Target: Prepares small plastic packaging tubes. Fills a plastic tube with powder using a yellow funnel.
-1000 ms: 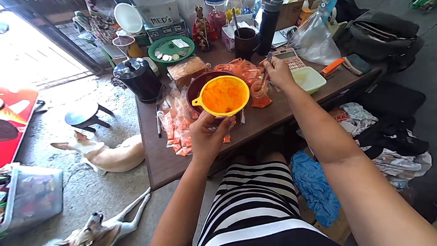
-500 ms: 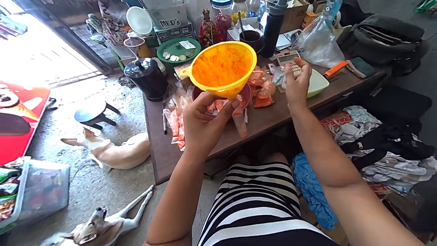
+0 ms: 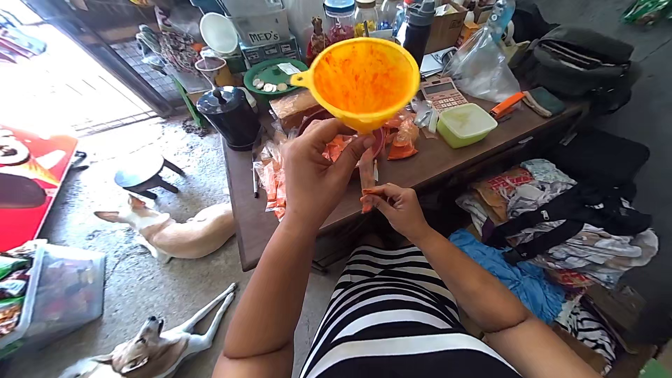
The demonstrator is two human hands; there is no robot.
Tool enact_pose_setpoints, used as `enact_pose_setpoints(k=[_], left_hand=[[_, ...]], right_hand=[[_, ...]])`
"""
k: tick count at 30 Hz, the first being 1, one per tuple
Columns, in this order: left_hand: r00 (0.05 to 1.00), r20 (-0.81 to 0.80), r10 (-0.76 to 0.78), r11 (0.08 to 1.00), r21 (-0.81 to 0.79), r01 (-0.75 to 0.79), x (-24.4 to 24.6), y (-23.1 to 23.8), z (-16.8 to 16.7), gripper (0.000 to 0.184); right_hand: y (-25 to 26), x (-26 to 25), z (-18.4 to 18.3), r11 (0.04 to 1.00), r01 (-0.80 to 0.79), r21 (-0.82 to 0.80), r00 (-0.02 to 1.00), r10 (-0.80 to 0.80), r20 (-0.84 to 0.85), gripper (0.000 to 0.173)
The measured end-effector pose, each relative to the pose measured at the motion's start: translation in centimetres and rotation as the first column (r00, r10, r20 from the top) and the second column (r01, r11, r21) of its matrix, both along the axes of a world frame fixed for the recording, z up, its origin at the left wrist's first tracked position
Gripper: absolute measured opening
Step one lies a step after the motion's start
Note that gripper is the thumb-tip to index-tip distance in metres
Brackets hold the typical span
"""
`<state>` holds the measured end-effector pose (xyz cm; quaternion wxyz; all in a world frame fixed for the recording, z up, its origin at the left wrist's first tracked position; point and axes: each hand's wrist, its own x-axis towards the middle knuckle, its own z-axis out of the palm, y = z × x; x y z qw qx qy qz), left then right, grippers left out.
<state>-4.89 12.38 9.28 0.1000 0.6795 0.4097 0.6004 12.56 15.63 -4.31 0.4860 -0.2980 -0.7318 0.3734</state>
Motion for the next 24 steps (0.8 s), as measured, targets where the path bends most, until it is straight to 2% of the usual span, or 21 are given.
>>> enact_pose_setpoints(k=[2,4,5,7,8,11,12,16,21,24], left_hand=[[1.0,0.003,-0.016,1.0,0.023,0.016,0.1,0.0,0.0,0.015],[1.0,-0.005,-0.021,1.0,0.017,0.021,0.3,-0.3,0.0,0.015],[0.999,-0.016,-0.03,1.0,0.005,0.03,0.3,-0.4,0.0,0.015],[0.998,-0.04,-0.053,0.999,-0.012,0.053,0.6,-0.6,0.2,0.015],[0.997,-0.052,-0.065,0.998,-0.021,0.064,0.6,-0.7,0.3,0.015],[0.996,-0.054,-0.076,0.997,-0.016,0.075,0.8,-0.9,0.2,0.014],[0.997,-0.055,-0.062,0.998,0.002,0.063,0.8,-0.9,0.3,0.013],[0.998,-0.056,0.002,0.998,0.06,0.001,0.1,-1.3,0.4,0.013],[1.0,0.007,-0.03,0.998,0.053,0.03,-0.8,-1.6,0.8,0.015],[1.0,0.007,-0.029,0.998,0.047,0.029,-0.9,-1.6,0.7,0.015]], right_hand=[[-0.5,0.2,0.4,1.0,0.01,0.004,0.999,-0.01,0.046,0.016],[-0.7,0.4,1.2,0.999,-0.006,-0.039,0.982,0.013,0.189,0.023],[-0.6,0.6,1.9,0.996,-0.042,-0.075,0.972,0.058,0.23,0.035],[-0.2,0.7,3.7,0.988,-0.139,-0.063,0.975,0.148,0.168,0.058],[-0.2,0.6,4.8,0.986,-0.162,-0.031,0.98,0.165,0.112,0.057],[-0.4,-0.3,7.2,0.988,-0.149,0.046,0.988,0.15,-0.037,0.021],[-0.3,-0.6,7.3,0.986,-0.159,0.047,0.985,0.161,-0.057,0.017],[-0.2,-1.1,5.6,0.976,-0.213,-0.054,0.977,0.211,-0.043,0.02],[-0.9,-1.6,2.4,0.94,-0.203,-0.276,0.978,0.208,-0.011,0.022],[-1.3,-1.5,1.0,0.931,-0.211,-0.299,0.976,0.22,-0.004,0.024]])
